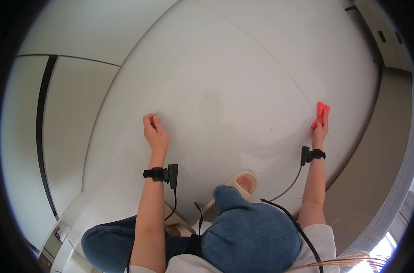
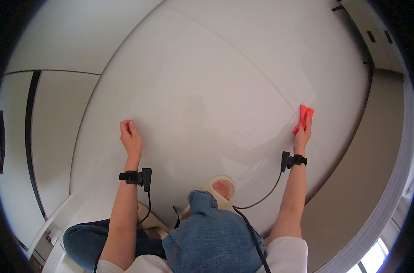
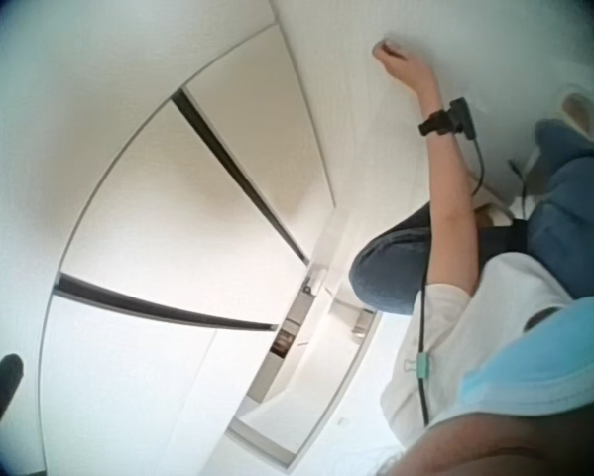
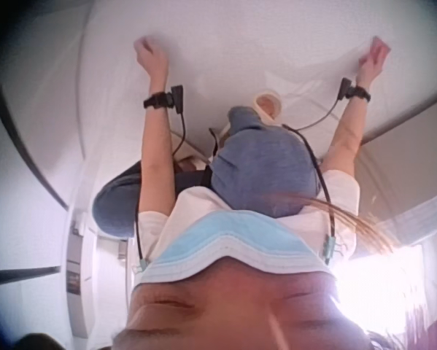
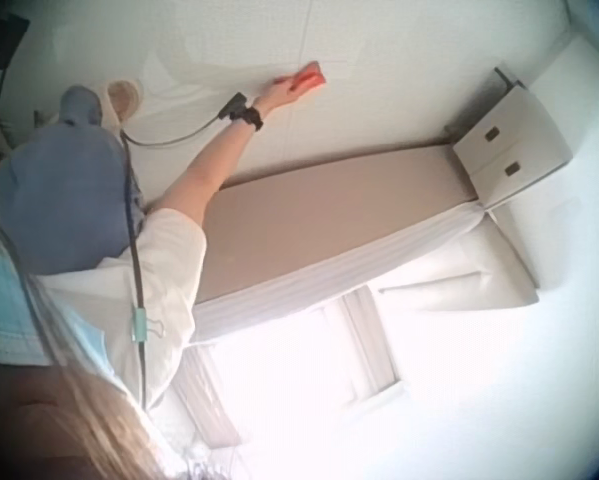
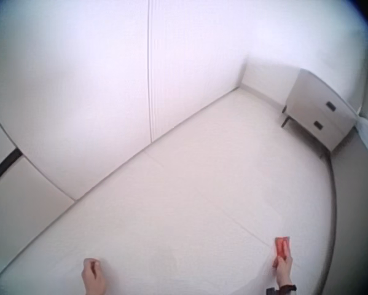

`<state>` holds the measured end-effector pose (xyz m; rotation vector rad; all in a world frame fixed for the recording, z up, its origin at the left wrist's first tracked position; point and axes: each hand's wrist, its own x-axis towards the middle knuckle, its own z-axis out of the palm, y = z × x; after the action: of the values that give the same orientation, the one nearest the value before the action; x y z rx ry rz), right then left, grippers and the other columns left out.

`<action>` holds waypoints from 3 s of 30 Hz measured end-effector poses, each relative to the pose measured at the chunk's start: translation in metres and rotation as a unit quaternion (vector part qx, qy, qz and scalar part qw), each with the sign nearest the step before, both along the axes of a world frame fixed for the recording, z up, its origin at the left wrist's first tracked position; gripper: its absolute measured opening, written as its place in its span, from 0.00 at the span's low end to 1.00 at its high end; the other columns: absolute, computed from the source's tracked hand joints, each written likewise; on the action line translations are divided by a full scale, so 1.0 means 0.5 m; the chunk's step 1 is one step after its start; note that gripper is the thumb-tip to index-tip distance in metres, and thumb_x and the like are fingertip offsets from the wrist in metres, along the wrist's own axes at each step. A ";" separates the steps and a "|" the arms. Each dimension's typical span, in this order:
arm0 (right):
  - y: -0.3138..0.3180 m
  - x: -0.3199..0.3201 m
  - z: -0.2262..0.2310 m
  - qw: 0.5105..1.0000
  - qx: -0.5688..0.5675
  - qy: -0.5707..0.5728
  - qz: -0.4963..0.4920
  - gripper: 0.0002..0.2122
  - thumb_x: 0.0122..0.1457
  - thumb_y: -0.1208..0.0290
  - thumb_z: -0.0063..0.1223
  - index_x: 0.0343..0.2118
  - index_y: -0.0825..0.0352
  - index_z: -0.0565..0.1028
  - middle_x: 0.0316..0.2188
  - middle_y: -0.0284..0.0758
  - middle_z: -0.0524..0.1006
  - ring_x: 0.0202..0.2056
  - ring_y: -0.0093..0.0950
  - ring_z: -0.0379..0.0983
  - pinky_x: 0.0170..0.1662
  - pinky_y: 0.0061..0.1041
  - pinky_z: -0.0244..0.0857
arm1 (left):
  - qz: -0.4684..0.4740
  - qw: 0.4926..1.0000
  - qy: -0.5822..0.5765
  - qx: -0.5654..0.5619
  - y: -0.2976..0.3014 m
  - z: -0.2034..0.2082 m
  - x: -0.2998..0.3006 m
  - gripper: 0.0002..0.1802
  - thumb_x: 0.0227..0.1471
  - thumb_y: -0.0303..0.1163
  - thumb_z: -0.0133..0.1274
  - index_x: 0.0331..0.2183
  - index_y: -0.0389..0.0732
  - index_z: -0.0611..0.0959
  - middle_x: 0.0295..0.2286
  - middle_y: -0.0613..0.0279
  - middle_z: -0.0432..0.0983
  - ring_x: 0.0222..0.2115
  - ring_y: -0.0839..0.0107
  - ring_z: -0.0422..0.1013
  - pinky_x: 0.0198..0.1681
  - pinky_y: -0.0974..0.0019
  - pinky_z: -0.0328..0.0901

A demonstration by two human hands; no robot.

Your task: The recorder cleans the white floor using a red cloth and a blue basin with water.

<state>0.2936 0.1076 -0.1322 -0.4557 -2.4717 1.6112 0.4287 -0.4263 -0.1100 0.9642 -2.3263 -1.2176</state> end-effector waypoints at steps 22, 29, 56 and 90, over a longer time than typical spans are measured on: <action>-0.293 -0.083 0.014 0.914 0.192 0.108 0.341 0.32 0.49 0.89 0.37 0.60 0.57 0.63 0.64 0.41 0.55 0.67 0.38 0.44 0.66 0.46 0.30 | 0.001 1.000 -0.001 -0.022 -0.017 0.009 0.003 0.09 0.61 0.33 0.43 0.37 0.37 0.72 0.26 0.67 0.68 0.26 0.77 0.62 0.32 0.71 0.61; -0.461 -0.076 0.019 0.857 0.206 0.167 0.441 0.33 0.47 0.90 0.36 0.59 0.56 0.64 0.64 0.41 0.55 0.65 0.39 0.47 0.66 0.48 0.38 | 0.014 1.000 -0.004 -0.012 -0.019 0.000 0.003 0.10 0.61 0.33 0.43 0.38 0.37 0.72 0.27 0.65 0.70 0.27 0.77 0.64 0.33 0.70 0.62; -0.283 -0.044 0.032 0.921 0.259 0.072 0.283 0.30 0.47 0.86 0.36 0.56 0.59 0.68 0.62 0.37 0.59 0.65 0.38 0.47 0.64 0.55 0.25 | -0.037 0.993 -0.097 -0.063 -0.002 -0.005 -0.026 0.09 0.59 0.31 0.42 0.41 0.38 0.69 0.28 0.60 0.71 0.28 0.66 0.68 0.33 0.63 0.63; -0.507 0.294 0.106 0.790 0.177 -0.006 0.587 0.36 0.46 0.87 0.38 0.61 0.51 0.62 0.66 0.29 0.51 0.67 0.31 0.44 0.62 0.63 0.33 | -0.094 0.971 -0.203 -0.084 0.008 0.015 -0.048 0.30 0.43 0.50 0.63 0.36 0.38 0.68 0.33 0.56 0.70 0.34 0.58 0.68 0.37 0.58 0.64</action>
<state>0.4407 -0.1457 -0.0794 1.3925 -3.1075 1.2023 0.4050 -0.4225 -0.1027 1.0291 -2.8432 -0.9322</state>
